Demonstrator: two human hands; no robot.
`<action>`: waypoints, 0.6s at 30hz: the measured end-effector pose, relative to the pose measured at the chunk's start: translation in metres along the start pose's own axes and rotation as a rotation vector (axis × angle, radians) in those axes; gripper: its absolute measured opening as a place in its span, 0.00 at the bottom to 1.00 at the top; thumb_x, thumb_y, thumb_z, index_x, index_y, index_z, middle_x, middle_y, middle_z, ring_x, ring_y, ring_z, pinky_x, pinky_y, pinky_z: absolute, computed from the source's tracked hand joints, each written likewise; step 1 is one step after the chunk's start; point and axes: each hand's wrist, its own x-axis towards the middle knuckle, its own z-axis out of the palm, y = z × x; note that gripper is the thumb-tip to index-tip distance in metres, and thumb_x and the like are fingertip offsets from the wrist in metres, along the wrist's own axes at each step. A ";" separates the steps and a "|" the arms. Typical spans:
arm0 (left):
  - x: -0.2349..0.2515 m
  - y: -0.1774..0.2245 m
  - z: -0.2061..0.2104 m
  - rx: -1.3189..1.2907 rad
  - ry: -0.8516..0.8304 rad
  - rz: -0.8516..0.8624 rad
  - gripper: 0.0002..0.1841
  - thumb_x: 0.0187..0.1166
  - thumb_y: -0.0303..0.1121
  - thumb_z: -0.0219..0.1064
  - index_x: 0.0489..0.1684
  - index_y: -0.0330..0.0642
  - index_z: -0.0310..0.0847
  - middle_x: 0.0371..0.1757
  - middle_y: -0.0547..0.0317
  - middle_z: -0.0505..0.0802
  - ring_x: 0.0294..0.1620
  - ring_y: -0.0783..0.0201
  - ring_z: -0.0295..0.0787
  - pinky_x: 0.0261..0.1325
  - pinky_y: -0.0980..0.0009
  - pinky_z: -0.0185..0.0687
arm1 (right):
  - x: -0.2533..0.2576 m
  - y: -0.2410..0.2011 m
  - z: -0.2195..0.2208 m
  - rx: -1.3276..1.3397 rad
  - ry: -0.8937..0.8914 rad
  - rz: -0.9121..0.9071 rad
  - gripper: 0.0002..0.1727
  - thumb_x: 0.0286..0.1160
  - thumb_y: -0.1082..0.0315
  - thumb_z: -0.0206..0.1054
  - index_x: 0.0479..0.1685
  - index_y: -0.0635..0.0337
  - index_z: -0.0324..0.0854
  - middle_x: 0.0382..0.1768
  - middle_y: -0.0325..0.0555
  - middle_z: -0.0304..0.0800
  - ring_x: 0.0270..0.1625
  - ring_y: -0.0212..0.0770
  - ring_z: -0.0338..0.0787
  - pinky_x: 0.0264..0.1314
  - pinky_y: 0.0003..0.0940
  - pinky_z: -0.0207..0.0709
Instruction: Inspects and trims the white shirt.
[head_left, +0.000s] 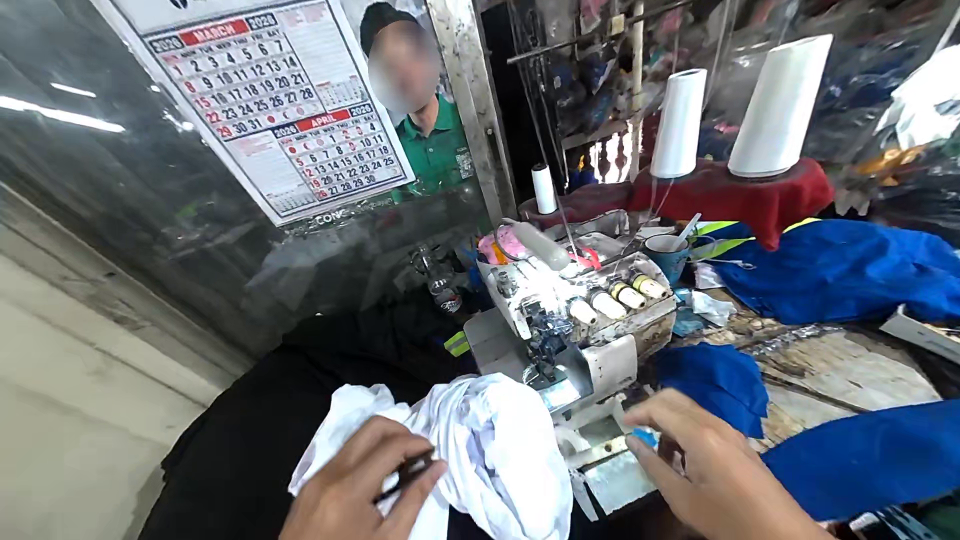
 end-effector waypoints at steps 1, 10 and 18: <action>-0.013 0.005 0.006 -0.074 -0.032 0.000 0.11 0.77 0.44 0.76 0.46 0.49 0.94 0.49 0.57 0.92 0.40 0.70 0.88 0.39 0.71 0.88 | -0.008 -0.006 0.005 0.068 -0.073 0.000 0.12 0.79 0.56 0.67 0.49 0.48 0.92 0.45 0.42 0.92 0.37 0.40 0.92 0.39 0.45 0.90; 0.007 -0.026 0.057 -0.151 0.155 -0.401 0.25 0.77 0.60 0.67 0.55 0.48 0.90 0.47 0.61 0.95 0.45 0.62 0.93 0.46 0.55 0.91 | -0.002 -0.067 0.049 0.670 -0.289 -0.067 0.14 0.82 0.54 0.70 0.45 0.57 0.88 0.44 0.42 0.89 0.42 0.36 0.91 0.42 0.37 0.90; 0.052 0.001 -0.010 -0.236 0.166 -0.447 0.16 0.89 0.50 0.57 0.50 0.49 0.83 0.31 0.59 0.88 0.31 0.59 0.86 0.35 0.51 0.84 | 0.012 -0.123 0.030 1.024 0.141 -0.167 0.07 0.85 0.70 0.63 0.44 0.65 0.82 0.36 0.45 0.89 0.38 0.37 0.89 0.42 0.36 0.87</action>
